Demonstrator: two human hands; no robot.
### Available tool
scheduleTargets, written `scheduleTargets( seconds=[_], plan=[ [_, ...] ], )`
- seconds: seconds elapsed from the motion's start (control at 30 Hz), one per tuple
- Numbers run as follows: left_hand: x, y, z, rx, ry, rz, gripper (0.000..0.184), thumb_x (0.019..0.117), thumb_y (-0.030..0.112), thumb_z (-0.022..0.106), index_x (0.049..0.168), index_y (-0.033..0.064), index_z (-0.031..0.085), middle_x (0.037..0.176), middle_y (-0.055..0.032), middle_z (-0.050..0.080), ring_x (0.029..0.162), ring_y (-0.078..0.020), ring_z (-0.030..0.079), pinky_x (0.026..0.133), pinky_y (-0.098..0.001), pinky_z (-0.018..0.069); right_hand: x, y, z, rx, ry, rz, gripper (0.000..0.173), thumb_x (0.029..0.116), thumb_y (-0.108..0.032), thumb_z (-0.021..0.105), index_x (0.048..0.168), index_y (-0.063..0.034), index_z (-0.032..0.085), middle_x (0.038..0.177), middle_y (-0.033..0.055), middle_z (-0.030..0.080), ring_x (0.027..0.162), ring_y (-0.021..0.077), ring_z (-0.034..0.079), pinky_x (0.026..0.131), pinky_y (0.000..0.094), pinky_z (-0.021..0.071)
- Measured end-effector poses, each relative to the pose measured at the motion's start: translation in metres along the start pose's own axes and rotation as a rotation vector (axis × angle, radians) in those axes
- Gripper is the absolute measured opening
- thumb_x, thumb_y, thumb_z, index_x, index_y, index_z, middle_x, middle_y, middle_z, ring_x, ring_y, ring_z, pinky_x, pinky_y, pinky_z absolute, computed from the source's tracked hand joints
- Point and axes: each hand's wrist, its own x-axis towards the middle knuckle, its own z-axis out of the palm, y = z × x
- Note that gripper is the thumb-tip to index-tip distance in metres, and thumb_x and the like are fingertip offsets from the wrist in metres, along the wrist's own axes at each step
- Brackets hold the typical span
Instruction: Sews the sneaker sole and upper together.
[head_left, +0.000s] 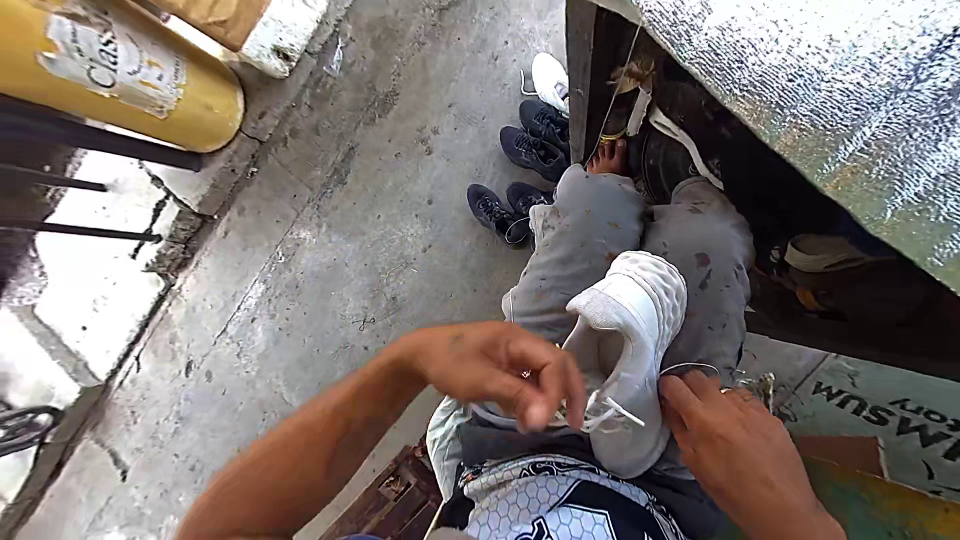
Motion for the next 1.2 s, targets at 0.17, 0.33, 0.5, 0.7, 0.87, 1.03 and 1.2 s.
scheduleTargets(
  seconds=[0.17, 0.33, 0.5, 0.7, 0.87, 1.03, 1.2],
  plan=[
    [0.043, 0.002, 0.028, 0.741, 0.134, -0.285, 0.013, 0.0981, 0.004, 0.054, 0.097, 0.0015, 0.067, 0.086, -0.0123, 0.066, 0.083, -0.0248, 0.067, 0.073, -0.0462, 0.0563, 0.000, -0.019, 0.009, -0.082, 0.088, 0.053, 0.013, 0.0924, -0.007, 0.056, 0.094, -0.0012, 0.067, 0.088, 0.0183, 0.067, 0.075, 0.0359, 0.070, 0.054, 0.0451, 0.0557],
    [0.057, -0.013, 0.032, 0.737, 0.170, -0.204, 0.004, 0.0893, 0.000, 0.062, 0.087, -0.0017, 0.065, 0.082, -0.0139, 0.065, 0.080, -0.0244, 0.065, 0.072, -0.0426, 0.0534, -0.007, -0.004, 0.020, 0.025, 0.197, -0.042, 0.023, 0.0976, -0.014, 0.048, 0.092, -0.0059, 0.069, 0.089, 0.0128, 0.070, 0.080, 0.0311, 0.071, 0.060, 0.0415, 0.0563],
    [0.056, -0.021, 0.036, 0.644, 0.191, -0.165, 0.008, 0.0909, 0.007, 0.066, 0.094, -0.0003, 0.067, 0.086, -0.0112, 0.066, 0.083, -0.0178, 0.065, 0.076, -0.0365, 0.0533, -0.012, -0.004, 0.029, 0.083, 0.259, -0.033, 0.024, 0.0991, -0.014, 0.049, 0.094, -0.0060, 0.071, 0.092, 0.0130, 0.072, 0.085, 0.0294, 0.071, 0.068, 0.0401, 0.0574],
    [0.040, -0.042, 0.039, 0.606, 0.286, -0.161, 0.012, 0.0906, 0.012, 0.068, 0.097, 0.0019, 0.069, 0.088, -0.0098, 0.069, 0.086, -0.0174, 0.067, 0.078, -0.0398, 0.0548, -0.014, -0.009, 0.037, 0.127, 0.298, -0.013, 0.022, 0.1017, -0.014, 0.052, 0.100, -0.0054, 0.072, 0.096, 0.0136, 0.072, 0.092, 0.0275, 0.070, 0.079, 0.0360, 0.0577],
    [0.028, -0.048, 0.042, 0.642, 0.369, -0.108, 0.013, 0.0995, 0.013, 0.057, 0.097, 0.0057, 0.068, 0.084, -0.0039, 0.068, 0.079, -0.0096, 0.066, 0.072, -0.0321, 0.0565, -0.011, 0.013, 0.018, 0.259, 0.123, -0.095, 0.026, 0.1056, -0.025, 0.054, 0.106, -0.0070, 0.072, 0.101, 0.0123, 0.073, 0.096, 0.0245, 0.071, 0.081, 0.0356, 0.0594],
    [0.041, -0.040, 0.038, 0.824, 0.239, -0.126, 0.011, 0.0908, 0.010, 0.064, 0.080, 0.0088, 0.067, 0.074, -0.0027, 0.064, 0.072, -0.0141, 0.064, 0.063, -0.0372, 0.0533, 0.003, 0.026, 0.001, 0.190, -0.004, -0.138, 0.029, 0.1029, -0.031, 0.056, 0.097, -0.0070, 0.071, 0.089, 0.0107, 0.072, 0.080, 0.0257, 0.073, 0.067, 0.0413, 0.0602],
    [0.051, -0.035, 0.034, 0.761, 0.234, -0.157, 0.017, 0.0937, 0.014, 0.064, 0.078, 0.0132, 0.069, 0.068, 0.0034, 0.063, 0.064, -0.0065, 0.061, 0.057, -0.0314, 0.0501, 0.002, 0.025, -0.001, 0.105, 0.078, -0.023, 0.039, 0.0985, -0.041, 0.059, 0.080, -0.0078, 0.067, 0.070, 0.0081, 0.066, 0.061, 0.0231, 0.067, 0.050, 0.0404, 0.0523]
  ],
)
